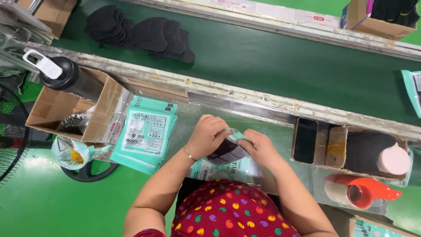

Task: Packing black face masks into small plastic bags and then into larger mailing envelopes at a conveyor station.

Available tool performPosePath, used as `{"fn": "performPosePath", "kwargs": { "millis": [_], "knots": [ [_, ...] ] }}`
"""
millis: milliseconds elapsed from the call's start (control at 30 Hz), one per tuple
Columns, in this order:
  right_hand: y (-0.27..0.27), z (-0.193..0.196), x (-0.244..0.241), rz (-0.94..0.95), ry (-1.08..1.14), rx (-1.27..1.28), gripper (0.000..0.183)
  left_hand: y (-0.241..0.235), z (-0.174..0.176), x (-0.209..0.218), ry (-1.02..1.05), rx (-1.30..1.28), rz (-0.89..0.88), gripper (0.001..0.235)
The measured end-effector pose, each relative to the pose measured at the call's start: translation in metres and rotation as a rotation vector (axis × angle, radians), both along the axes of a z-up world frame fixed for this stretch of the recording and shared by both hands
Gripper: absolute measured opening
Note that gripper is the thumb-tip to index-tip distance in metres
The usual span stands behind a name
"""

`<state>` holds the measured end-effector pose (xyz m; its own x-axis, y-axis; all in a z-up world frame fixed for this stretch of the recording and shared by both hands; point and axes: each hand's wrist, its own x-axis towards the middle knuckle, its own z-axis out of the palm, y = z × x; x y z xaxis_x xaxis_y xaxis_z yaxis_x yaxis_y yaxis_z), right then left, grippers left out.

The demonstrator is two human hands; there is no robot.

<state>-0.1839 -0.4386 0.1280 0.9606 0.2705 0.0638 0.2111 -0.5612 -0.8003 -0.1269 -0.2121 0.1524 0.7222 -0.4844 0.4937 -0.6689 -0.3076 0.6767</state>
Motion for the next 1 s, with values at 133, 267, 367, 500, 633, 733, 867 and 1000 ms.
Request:
{"fn": "performPosePath", "kwargs": {
  "millis": [133, 267, 367, 500, 633, 733, 867, 1000],
  "knots": [
    [-0.015, -0.015, 0.002, -0.048, 0.018, -0.106, 0.022, 0.001, -0.006, 0.008, 0.009, -0.012, 0.017, 0.015],
    [-0.038, -0.040, 0.002, -0.057, 0.025, 0.011, 0.015, 0.008, -0.020, 0.024, 0.016, -0.083, 0.042, 0.009],
    [-0.068, -0.079, 0.003, -0.248, -0.037, 0.129, 0.014, 0.027, -0.018, 0.054, 0.081, -0.082, 0.175, 0.014],
    [-0.081, -0.075, 0.006, -0.848, 0.091, 1.044, 0.024, 0.068, -0.048, 0.131, -0.009, 0.012, 0.393, 0.030],
    [-0.064, -0.127, -0.010, -0.739, 0.200, 0.675, 0.032, 0.091, -0.066, 0.210, -0.232, 0.134, 0.453, 0.048],
    [-0.032, -0.141, -0.022, -0.447, -0.263, 0.037, 0.016, 0.087, -0.047, 0.236, -0.451, 0.490, 0.659, 0.102],
    [-0.021, -0.122, -0.021, -0.399, -0.284, -0.241, 0.012, 0.103, -0.099, 0.286, 0.083, 0.772, 0.801, 0.093],
    [-0.047, -0.163, -0.022, -0.378, -0.071, -0.097, 0.014, 0.124, -0.126, 0.304, -0.175, 0.839, 0.710, 0.034]
  ]
}}
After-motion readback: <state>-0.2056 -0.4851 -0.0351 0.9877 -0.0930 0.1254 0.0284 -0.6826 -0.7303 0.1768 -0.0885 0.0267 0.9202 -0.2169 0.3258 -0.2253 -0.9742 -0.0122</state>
